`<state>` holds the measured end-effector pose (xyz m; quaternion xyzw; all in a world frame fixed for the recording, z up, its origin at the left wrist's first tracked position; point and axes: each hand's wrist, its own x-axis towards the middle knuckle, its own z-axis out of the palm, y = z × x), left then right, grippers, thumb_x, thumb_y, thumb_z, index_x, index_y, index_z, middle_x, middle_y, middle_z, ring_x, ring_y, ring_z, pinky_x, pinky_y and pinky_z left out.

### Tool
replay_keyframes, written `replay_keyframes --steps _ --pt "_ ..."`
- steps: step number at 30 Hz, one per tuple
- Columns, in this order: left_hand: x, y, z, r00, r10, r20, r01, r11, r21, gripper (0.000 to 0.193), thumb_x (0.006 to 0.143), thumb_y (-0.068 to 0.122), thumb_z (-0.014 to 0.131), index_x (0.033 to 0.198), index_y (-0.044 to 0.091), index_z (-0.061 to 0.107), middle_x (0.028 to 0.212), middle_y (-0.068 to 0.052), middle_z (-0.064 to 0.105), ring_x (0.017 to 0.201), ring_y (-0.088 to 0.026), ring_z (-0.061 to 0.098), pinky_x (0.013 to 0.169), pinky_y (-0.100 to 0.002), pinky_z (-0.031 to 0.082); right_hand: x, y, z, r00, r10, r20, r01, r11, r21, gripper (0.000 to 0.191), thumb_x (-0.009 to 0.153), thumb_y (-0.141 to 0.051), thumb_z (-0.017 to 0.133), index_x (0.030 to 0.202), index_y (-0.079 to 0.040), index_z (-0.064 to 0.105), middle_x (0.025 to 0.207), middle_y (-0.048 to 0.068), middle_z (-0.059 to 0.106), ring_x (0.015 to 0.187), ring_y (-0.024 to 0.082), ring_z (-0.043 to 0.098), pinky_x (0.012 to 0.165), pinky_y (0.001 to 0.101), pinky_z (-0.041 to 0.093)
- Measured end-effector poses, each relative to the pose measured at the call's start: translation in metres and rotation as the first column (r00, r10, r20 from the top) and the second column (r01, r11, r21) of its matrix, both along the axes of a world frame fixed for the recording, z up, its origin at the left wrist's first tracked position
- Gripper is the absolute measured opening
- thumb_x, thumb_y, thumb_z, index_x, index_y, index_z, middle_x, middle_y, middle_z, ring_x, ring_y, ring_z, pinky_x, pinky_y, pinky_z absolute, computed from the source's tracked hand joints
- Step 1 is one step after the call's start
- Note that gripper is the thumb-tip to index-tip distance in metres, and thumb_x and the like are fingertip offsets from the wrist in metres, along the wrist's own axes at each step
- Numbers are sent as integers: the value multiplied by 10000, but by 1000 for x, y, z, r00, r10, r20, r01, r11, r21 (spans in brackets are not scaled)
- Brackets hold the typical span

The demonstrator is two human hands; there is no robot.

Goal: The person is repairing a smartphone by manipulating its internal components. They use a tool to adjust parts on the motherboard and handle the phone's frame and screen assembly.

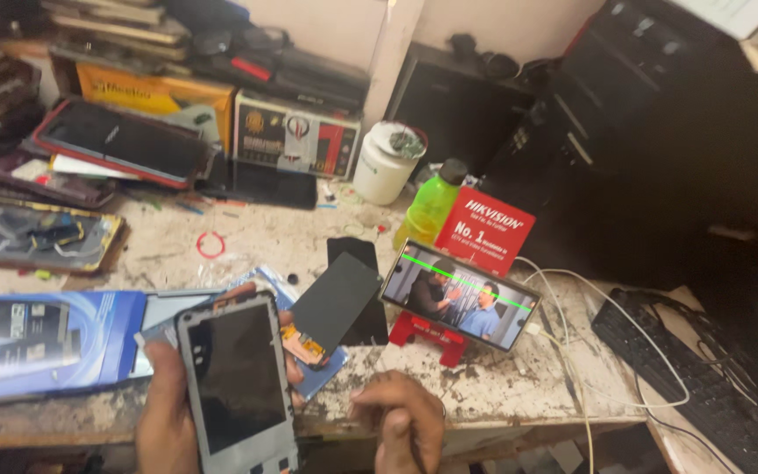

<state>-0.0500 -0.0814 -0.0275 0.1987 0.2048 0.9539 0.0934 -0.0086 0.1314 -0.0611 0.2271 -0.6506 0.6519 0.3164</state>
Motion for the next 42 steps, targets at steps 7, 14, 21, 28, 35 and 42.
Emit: replay_keyframes --steps 7,14,21,28,35,42 --pt "0 -8 3 996 -74 40 81 967 -241 741 1008 533 243 1517 6 353 1456 -186 566 1120 -282 683 958 -458 585 -2 37 -40 952 181 249 -99 946 -310 552 1047 -480 552 1095 61 652 1007 159 641 862 221 632 749 355 571" --pt "12 -29 45 463 -132 -876 -621 656 -428 544 1187 457 358 1547 50 385 1483 -116 514 1312 -210 532 1107 -331 488 -54 82 -54 804 315 503 65 796 -602 525 1072 -461 515 1099 47 646 974 165 650 820 214 630 710 342 551" --pt "12 -7 13 279 -299 -913 -770 498 -399 353 1019 202 474 1269 -42 524 1192 -166 634 999 -292 712 882 -383 587 -77 99 -43 802 292 521 110 785 -610 502 1096 -441 478 1103 33 641 942 171 659 777 207 627 671 328 531" --pt "13 -10 36 -174 -259 -950 -960 257 106 367 1137 28 497 1456 -148 452 1358 -221 614 1286 -298 611 1141 -343 502 -50 78 -42 862 214 460 104 813 -573 483 1121 -422 441 1107 20 635 909 176 668 735 200 625 632 314 511" --pt "5 -15 45 975 -221 27 222 961 -164 731 1069 549 275 1564 32 427 1499 -195 577 1107 -294 665 933 -404 547 -3 36 -43 974 44 221 27 950 -310 468 1146 -403 404 1111 6 630 876 182 676 692 193 622 593 301 491" --pt "-21 -9 -7 967 -191 169 209 973 -97 768 1035 609 174 1577 98 363 1402 -215 585 959 -275 706 789 -426 622 -2 16 -20 971 12 237 47 969 -243 588 1078 -502 456 1059 61 622 793 174 666 650 200 616 509 293 446"
